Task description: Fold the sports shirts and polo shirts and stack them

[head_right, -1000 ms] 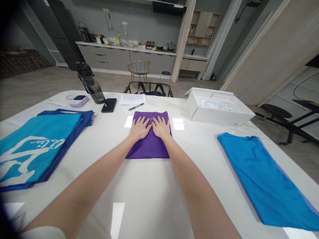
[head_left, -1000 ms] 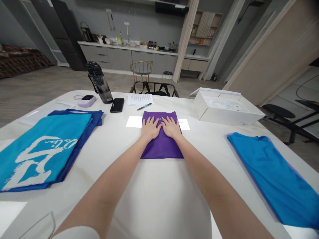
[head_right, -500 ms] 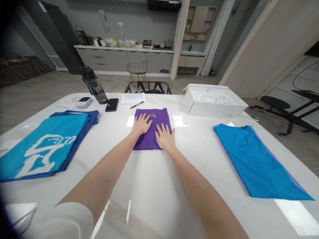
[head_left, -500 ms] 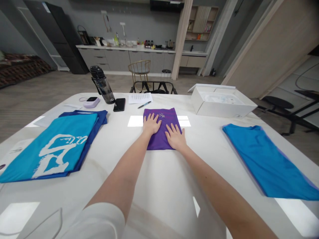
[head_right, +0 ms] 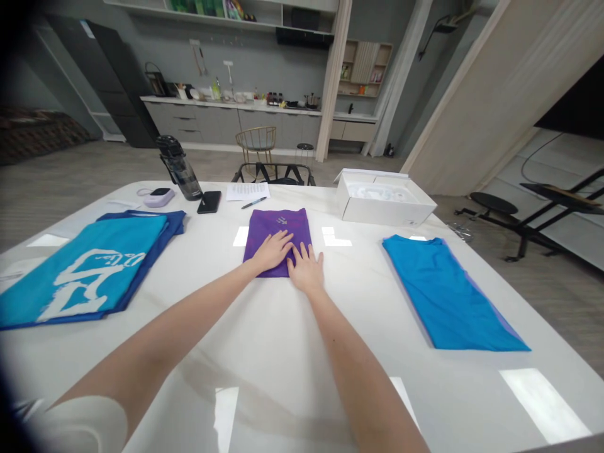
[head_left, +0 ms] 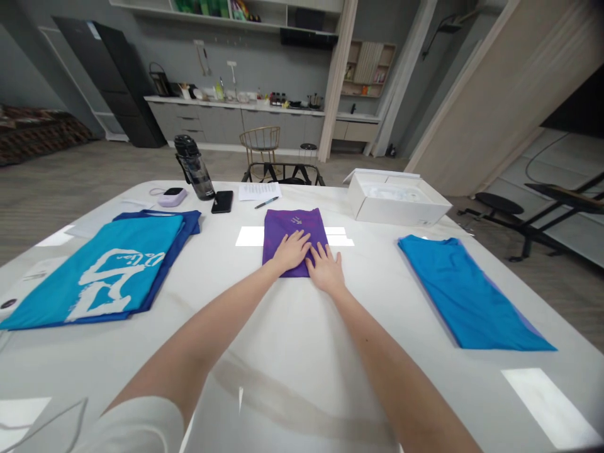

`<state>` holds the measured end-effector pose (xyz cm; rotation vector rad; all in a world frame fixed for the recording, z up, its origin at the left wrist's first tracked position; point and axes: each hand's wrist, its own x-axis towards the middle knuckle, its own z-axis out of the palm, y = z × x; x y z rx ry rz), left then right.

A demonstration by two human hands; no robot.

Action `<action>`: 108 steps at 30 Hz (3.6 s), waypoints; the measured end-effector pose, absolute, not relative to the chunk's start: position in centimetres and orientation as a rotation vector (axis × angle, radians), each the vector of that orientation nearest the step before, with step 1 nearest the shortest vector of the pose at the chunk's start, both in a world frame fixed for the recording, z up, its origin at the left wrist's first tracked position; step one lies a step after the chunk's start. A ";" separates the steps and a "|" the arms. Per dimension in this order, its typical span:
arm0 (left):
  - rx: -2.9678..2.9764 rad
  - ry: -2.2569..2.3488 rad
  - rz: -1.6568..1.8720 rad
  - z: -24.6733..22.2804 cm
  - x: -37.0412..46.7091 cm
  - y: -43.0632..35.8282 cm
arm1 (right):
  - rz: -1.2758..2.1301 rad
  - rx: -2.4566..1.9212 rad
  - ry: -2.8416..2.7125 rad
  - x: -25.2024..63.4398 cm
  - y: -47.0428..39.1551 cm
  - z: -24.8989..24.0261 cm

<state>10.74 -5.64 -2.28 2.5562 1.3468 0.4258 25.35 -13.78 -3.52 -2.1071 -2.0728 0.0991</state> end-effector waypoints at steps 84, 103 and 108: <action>1.847 1.785 0.705 -1.7 -3.3 -15.0 | 0.631 -1.865 -1.721 34.0 -18.5 -1.0; 1.663 1.759 0.645 -1.2 2.2 -7.6 | 0.825 -1.981 -1.444 29.2 -10.8 -1.2; 1.738 1.527 0.863 -1.2 2.3 -9.7 | 0.913 -1.776 -1.337 29.3 -14.5 0.0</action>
